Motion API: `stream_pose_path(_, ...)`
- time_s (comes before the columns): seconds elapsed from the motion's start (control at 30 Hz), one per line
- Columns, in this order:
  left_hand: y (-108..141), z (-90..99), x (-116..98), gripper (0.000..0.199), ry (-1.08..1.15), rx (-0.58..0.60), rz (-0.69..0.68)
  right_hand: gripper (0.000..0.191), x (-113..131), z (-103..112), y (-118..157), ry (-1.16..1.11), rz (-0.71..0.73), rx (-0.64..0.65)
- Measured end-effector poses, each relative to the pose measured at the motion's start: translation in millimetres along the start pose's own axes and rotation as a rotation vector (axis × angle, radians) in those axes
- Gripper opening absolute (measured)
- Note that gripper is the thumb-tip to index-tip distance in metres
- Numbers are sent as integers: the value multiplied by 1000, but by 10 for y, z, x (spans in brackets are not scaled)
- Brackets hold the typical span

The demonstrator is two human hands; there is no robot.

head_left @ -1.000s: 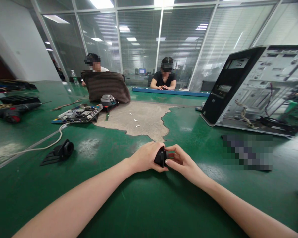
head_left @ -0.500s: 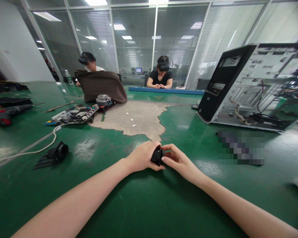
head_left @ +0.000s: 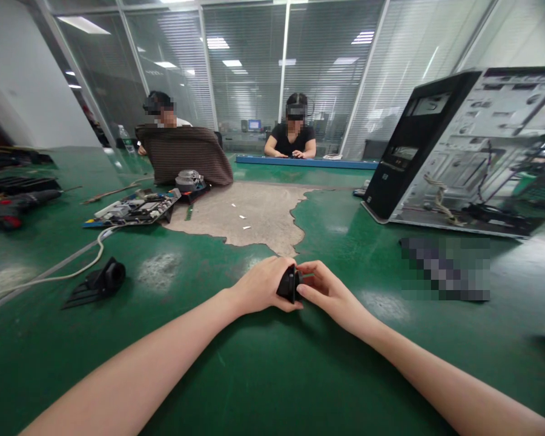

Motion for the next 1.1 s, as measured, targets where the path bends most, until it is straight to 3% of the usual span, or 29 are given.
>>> stream_pose_path(0.23, 13, -4, 10, 52, 1, 2, 0, 25, 60, -26, 40, 23, 90, 27)
stream_pose_path(0.37, 2, 0, 1, 52, -2, 6, 2, 15, 28, -6, 13, -18, 50, 2)
stream_pose_path(0.6, 0, 29, -26, 51, 26, -5, -17, 21, 5, -1, -17, 6, -35, 4)
stream_pose_path(0.8, 5, 15, -17, 51, -20, 8, -28, 23, 65, -32, 28, 3, 81, 33)
stream_pose_path(0.97, 3, 18, -21, 54, -51, -3, -37, 13, 32, -25, 13, -20, 66, 19)
stream_pose_path(1.1, 0, 31, -38, 52, -53, -10, -46, 17, 0, -15, -6, 20, 18, -4)
Point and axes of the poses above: each hand's wrist, its own y-axis away from the middle knuckle, its own z-axis out of the back of the hand, x = y × z, the point moved 6 cm from there along -y, towards the middle knuckle, and after that the axes turned 7 degrees about -z, right-handed, at the moved point
